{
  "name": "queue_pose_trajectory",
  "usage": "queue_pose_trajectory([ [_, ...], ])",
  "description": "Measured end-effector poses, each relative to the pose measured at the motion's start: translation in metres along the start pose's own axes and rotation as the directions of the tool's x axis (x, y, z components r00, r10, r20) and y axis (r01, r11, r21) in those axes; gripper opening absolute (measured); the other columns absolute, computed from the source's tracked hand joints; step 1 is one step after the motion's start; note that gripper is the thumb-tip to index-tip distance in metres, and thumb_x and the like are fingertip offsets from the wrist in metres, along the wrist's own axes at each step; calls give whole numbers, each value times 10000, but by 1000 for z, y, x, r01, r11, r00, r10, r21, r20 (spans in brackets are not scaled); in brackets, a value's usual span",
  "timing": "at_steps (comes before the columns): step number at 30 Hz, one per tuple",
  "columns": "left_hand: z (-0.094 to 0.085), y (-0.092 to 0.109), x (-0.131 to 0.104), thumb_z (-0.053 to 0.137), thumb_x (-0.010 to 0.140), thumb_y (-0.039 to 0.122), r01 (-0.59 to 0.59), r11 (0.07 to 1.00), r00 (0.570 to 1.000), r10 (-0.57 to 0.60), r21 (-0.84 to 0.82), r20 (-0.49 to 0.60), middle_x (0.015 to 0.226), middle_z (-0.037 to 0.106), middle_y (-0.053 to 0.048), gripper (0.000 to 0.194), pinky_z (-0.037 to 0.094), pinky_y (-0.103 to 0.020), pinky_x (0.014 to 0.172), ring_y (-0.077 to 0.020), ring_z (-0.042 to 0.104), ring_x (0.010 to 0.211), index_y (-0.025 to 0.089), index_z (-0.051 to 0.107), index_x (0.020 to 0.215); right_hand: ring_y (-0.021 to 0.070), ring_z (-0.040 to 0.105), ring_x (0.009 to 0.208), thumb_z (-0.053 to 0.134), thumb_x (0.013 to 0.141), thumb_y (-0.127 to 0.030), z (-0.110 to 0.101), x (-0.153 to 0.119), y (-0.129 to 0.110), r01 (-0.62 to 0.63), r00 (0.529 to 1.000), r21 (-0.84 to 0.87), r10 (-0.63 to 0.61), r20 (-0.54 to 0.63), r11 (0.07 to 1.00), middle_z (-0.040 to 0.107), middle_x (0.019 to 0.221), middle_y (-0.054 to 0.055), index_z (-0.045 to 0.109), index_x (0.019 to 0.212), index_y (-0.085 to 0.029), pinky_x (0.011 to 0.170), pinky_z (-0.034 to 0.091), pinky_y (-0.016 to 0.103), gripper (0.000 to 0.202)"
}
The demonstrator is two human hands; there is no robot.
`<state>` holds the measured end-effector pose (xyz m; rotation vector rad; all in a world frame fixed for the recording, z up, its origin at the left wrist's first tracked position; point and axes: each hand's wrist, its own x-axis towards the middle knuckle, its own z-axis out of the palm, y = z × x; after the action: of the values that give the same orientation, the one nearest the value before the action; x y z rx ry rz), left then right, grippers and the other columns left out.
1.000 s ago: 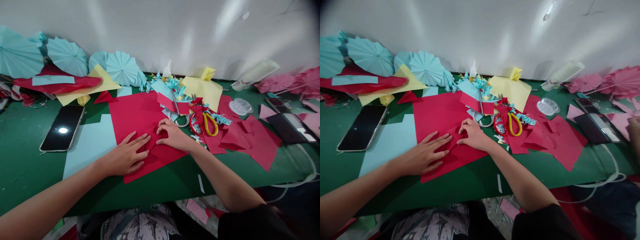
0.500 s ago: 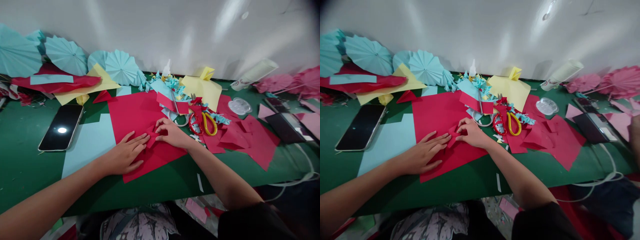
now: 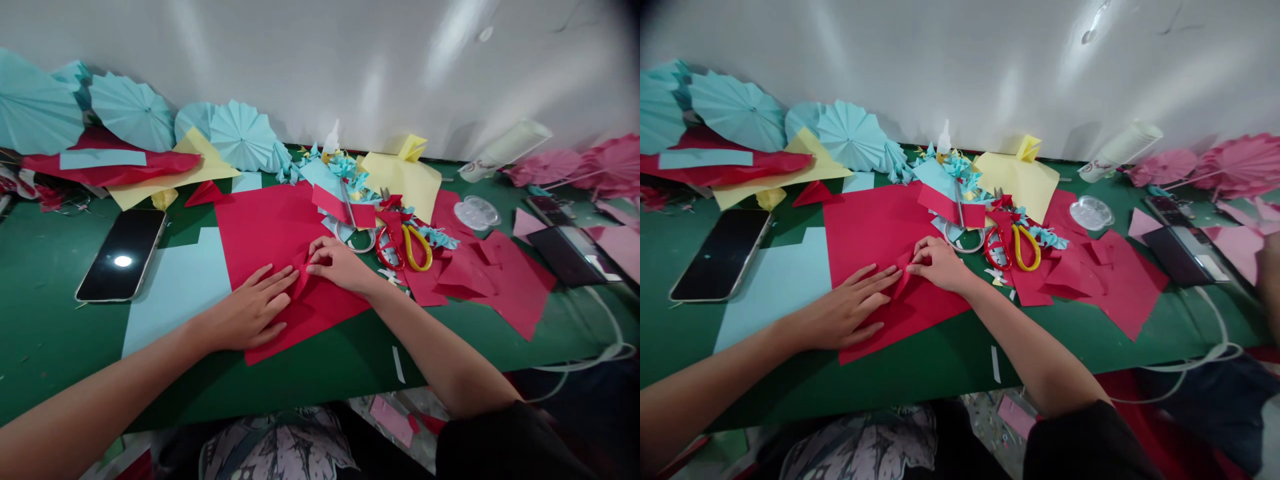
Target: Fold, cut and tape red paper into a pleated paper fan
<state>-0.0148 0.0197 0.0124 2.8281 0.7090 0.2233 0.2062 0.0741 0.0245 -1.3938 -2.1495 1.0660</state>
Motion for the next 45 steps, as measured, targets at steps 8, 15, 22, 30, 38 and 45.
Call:
queue_pose_trajectory([
  [8, 3, -2, 0, 453, 871, 291, -12, 1000, 999, 12, 11, -38, 1424, 358, -148, 460, 297, -497, 1058, -303, 306, 1327, 228, 398, 1323, 160, 508, 857, 626, 773, -224, 7, 1, 1, 31, 997, -117, -38, -62, 993, 574, 890, 39, 559, 629, -173, 867, 381, 361, 167],
  [15, 1, -3, 1, 436, 876, 326, 7, 999, 1000, -7, 41, 12, 1391, 378, -194, 528, 310, -492, 1051, -320, 347, 1297, 158, 339, 1367, 154, 494, 822, 605, 791, -218, 8, 1, -2, 16, 998, -176, -26, -56, 984, 575, 867, 36, 542, 614, -170, 845, 371, 357, 194],
  [22, 2, -2, 4, 433, 874, 304, 31, 997, 999, -30, 74, -16, 1356, 362, -185, 514, 367, -521, 1003, -347, 407, 1234, 209, 337, 1370, 156, 484, 820, 588, 810, -258, 12, 1, 1, 29, 995, -229, -49, -82, 973, 580, 882, 38, 550, 629, -166, 834, 352, 364, 207],
  [30, 1, -2, 5, 437, 866, 270, 14, 999, 999, -12, 48, -32, 1327, 400, -189, 467, 333, -529, 1038, -324, 388, 1249, 146, 408, 1316, 163, 478, 826, 561, 831, -322, 13, 1, 3, 43, 995, -247, -63, -71, 968, 574, 888, 48, 573, 646, -165, 822, 344, 367, 242],
  [38, -3, -6, 1, 449, 867, 257, -57, 998, 997, 60, 39, -56, 1322, 401, -192, 381, 355, -550, 1010, -338, 406, 1242, 184, 504, 1237, 168, 485, 848, 574, 821, -296, 12, 0, 1, 26, 997, -266, -44, -62, 964, 574, 900, 52, 580, 659, -161, 831, 342, 363, 211],
  [45, -7, -9, 1, 484, 836, 189, -91, 994, 994, 86, -60, -73, 1317, 424, -188, 324, 312, -527, 1053, -316, 374, 1277, 164, 579, 1145, 164, 483, 828, 574, 822, -293, 12, 0, 2, 41, 996, -274, -61, -65, 961, 576, 893, 47, 568, 645, -164, 813, 343, 359, 219],
])
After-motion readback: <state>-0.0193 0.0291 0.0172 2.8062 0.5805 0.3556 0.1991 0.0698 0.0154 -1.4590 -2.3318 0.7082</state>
